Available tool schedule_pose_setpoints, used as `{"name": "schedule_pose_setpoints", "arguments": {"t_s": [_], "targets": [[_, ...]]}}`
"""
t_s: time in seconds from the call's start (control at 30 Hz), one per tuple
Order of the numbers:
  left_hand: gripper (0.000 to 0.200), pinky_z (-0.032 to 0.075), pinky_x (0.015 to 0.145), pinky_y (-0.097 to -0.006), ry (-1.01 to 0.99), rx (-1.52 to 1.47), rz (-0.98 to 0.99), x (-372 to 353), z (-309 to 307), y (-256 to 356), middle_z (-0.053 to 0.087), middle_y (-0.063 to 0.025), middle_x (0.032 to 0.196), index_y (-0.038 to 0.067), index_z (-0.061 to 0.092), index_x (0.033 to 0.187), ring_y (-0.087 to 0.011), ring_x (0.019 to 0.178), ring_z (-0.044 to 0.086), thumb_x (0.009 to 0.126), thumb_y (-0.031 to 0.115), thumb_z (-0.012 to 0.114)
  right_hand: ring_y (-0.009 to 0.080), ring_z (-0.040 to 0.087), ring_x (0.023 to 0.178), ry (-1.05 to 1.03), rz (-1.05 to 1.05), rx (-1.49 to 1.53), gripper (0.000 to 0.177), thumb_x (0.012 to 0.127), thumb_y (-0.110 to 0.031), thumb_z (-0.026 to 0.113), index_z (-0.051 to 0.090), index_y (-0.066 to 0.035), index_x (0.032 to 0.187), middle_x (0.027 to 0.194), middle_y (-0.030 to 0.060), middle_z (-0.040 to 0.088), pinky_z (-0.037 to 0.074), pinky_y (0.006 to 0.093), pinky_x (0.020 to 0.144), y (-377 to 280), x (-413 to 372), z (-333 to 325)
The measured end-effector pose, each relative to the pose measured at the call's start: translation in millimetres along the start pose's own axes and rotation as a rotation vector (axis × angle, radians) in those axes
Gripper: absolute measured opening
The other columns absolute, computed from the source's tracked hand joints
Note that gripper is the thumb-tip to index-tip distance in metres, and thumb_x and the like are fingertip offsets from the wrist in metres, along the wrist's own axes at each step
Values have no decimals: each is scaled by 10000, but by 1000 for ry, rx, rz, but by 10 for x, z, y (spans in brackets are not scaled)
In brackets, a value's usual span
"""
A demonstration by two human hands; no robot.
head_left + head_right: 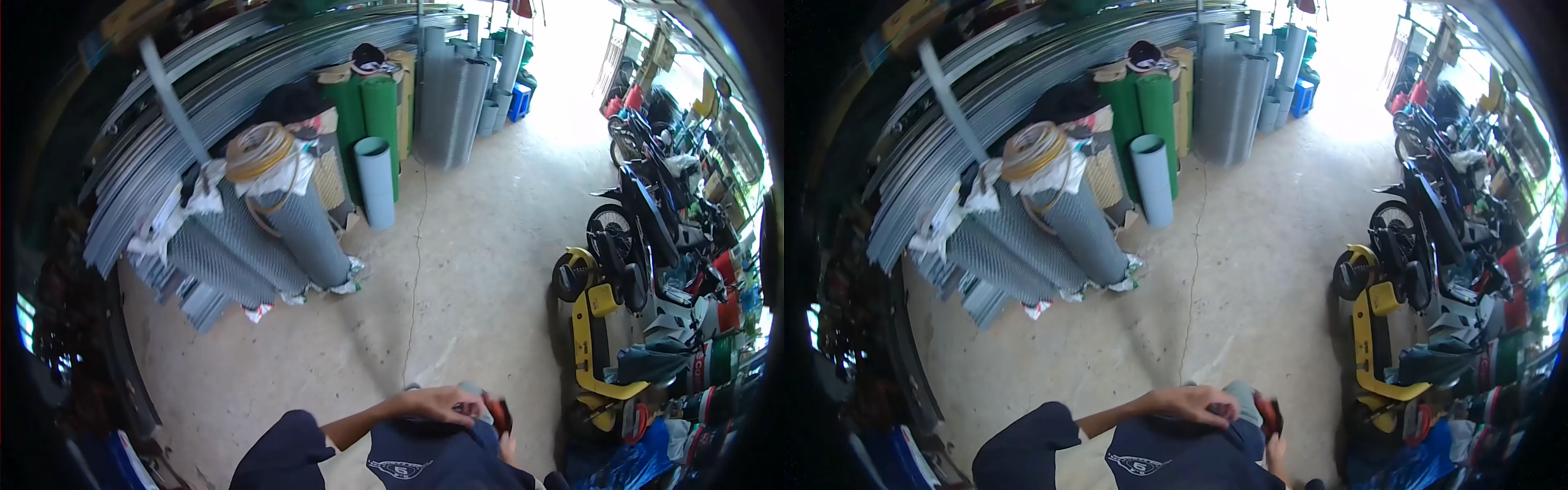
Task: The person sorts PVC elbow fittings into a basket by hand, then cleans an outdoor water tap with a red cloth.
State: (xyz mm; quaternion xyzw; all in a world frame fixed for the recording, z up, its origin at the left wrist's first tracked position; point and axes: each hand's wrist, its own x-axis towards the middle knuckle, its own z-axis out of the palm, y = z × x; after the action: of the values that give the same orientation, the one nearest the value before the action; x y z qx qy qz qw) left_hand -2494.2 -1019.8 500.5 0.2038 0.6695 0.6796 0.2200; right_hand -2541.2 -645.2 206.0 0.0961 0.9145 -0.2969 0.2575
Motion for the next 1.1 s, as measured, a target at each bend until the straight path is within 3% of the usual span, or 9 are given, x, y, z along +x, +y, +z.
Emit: {"name": "schedule_pose_setpoints", "arguments": {"t_s": [0.17, 0.2, 0.27, 0.37, 0.57, 0.67, 0.77, 0.9, 1.1], "targets": [[167, 502, 820, -329, -180, 43, 455, 2103, -1441, 914, 674, -56, 1023, 70, 667, 1097, -177, 923, 637, 936, 111, 670, 365, 613, 941, -70, 167, 13, 525, 995, -399, 432, 648, 69, 1093, 988, 276, 651, 482, 465, 869, -637, 1142, -19], [141, 502, 831, -361, -230, 33, 539, 2638, -1550, 1043, 671, -65, 1010, 70, 677, 1065, -226, 921, 641, 930, 107, 666, 374, 613, 955, -81, 174, 10, 528, 990, -400, 431, 648, 70, 1096, 1001, 281, 650, 480, 469, 878, -820, 1507, -19], [177, 490, 791, -401, -384, 18, 979, 3627, -1643, 1640, 657, -90, 885, 46, 699, 1040, -262, 894, 636, 924, 178, 677, 391, 612, 983, -91, 170, 6, 535, 979, -403, 431, 649, 70, 1101, 1027, 290, 649, 477, 476, 894, -1226, 2373, -76], [184, 489, 799, -402, -663, 35, 1239, 4856, -1793, 2253, 656, -93, 902, 48, 696, 1052, -263, 906, 635, 927, 182, 675, 418, 611, 1026, -76, 114, 5, 546, 963, -407, 430, 651, 70, 1109, 1065, 305, 648, 471, 487, 919, -1983, 3931, -394], [200, 487, 817, -403, -876, -28, 1313, 6361, -2736, 2618, 653, -99, 935, 53, 690, 1076, -265, 928, 632, 932, 191, 669, 470, 610, 1110, 62, -130, -21, 571, 931, -416, 428, 653, 72, 1125, 1142, 333, 646, 461, 509, 969, -4053, 7217, -1417], [208, 486, 826, -404, -943, -74, 1323, 7009, -3300, 2564, 652, -102, 952, 55, 688, 1088, -266, 940, 631, 935, 195, 667, 464, 597, 1171, 145, -94, 79, 532, 919, -363, 412, 654, 41, 1166, 1181, 315, 650, 454, 512, 993, -5367, 8216, -2208], [217, 485, 834, -405, -983, -101, 1343, 7692, -3972, 2473, 651, -105, 969, 57, 685, 1100, -267, 951, 630, 938, 199, 664, 452, 597, 1171, 202, -122, 153, 510, 922, -334, 398, 648, 21, 1187, 1166, 289, 666, 454, 519, 995, -6073, 9143, -2779], [228, 484, 846, -406, -1053, -149, 1392, 8572, -4938, 2470, 649, -109, 991, 60, 681, 1116, -269, 967, 628, 942, 205, 661, 446, 598, 1176, 245, -233, 18, 490, 933, -345, 442, 648, 12, 1198, 1155, 283, 672, 457, 513, 997, -5411, 10802, -2793], [245, 482, 864, -408, -1131, -199, 1424, 9986, -6349, 2807, 647, -115, 1025, 64, 675, 1140, -270, 989, 626, 947, 214, 655, 438, 609, 1142, 93, 244, 110, 486, 933, -344, 439, 651, 12, 1187, 1134, 278, 676, 465, 508, 970, -5564, 10451, -3019]]}}
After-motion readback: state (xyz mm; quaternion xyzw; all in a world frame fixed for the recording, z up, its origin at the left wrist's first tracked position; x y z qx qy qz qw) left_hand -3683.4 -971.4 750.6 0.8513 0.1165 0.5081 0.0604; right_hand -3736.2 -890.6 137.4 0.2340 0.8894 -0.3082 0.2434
